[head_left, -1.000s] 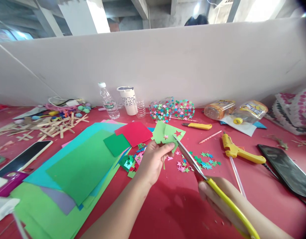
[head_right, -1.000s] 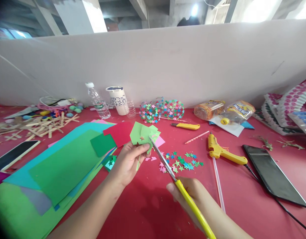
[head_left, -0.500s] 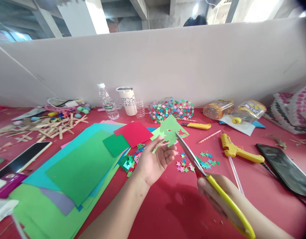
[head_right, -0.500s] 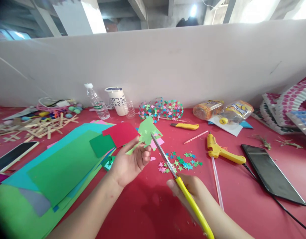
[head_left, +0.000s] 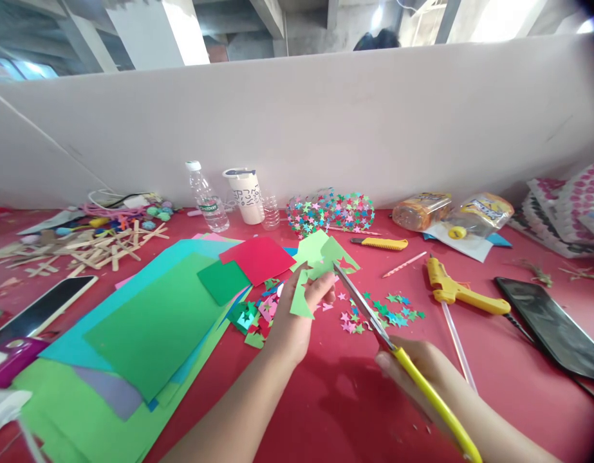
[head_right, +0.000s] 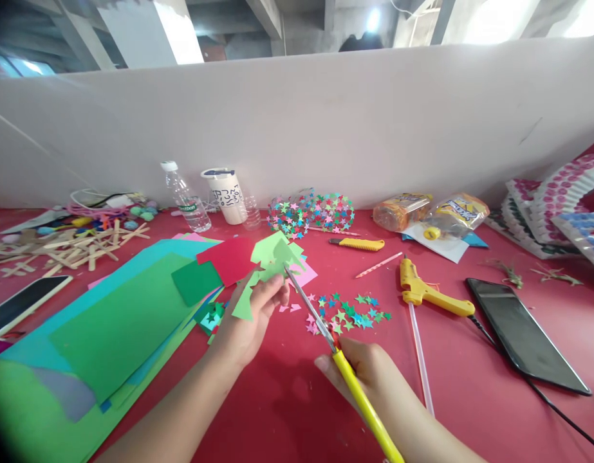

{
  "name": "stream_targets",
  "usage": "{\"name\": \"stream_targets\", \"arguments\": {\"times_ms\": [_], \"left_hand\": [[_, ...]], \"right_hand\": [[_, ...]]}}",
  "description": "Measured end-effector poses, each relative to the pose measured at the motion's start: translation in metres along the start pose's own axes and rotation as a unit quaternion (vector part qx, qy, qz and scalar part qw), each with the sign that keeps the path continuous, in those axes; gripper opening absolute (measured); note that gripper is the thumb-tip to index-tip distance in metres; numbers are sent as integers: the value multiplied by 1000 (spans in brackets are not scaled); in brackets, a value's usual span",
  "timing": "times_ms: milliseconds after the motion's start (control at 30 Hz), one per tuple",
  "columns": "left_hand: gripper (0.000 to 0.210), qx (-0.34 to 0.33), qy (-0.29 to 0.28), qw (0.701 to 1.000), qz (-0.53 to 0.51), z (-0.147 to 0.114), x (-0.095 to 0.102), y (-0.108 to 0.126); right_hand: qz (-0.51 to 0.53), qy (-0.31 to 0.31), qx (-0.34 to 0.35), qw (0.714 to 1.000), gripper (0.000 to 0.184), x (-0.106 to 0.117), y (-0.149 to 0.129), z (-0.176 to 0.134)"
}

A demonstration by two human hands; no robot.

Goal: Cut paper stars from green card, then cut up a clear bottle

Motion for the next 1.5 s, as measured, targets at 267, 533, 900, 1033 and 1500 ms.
{"name": "stream_targets", "arguments": {"times_ms": [267, 533, 900, 1033, 1500], "left_hand": [[11, 30, -17, 998, -42, 6, 2, 2], [12, 20, 34, 994, -102, 9, 8, 1], [16, -4, -13, 991, 134, 9, 21, 13], [16, 4, -52, 988, 149, 10, 18, 11], [14, 40, -59, 997, 25, 6, 5, 4]], "right_hand": [[-45, 6, -2, 999, 45, 2, 3, 4], [-42, -23, -5, 999, 45, 2, -3, -1], [-80, -61, 11, 995, 49, 12, -12, -10], [-59, -58, 2, 997, 48, 13, -14, -10], [13, -42, 7, 999, 62, 0, -5, -5]]}}
Point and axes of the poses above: each hand's wrist, its own z-axis towards the middle knuckle, its own x-axis out of the back of the hand, y = z × x, the point moved 5 cm from there along z, towards the middle knuckle, and after that the axes turned 12 degrees about -y, right-handed, at the moved point
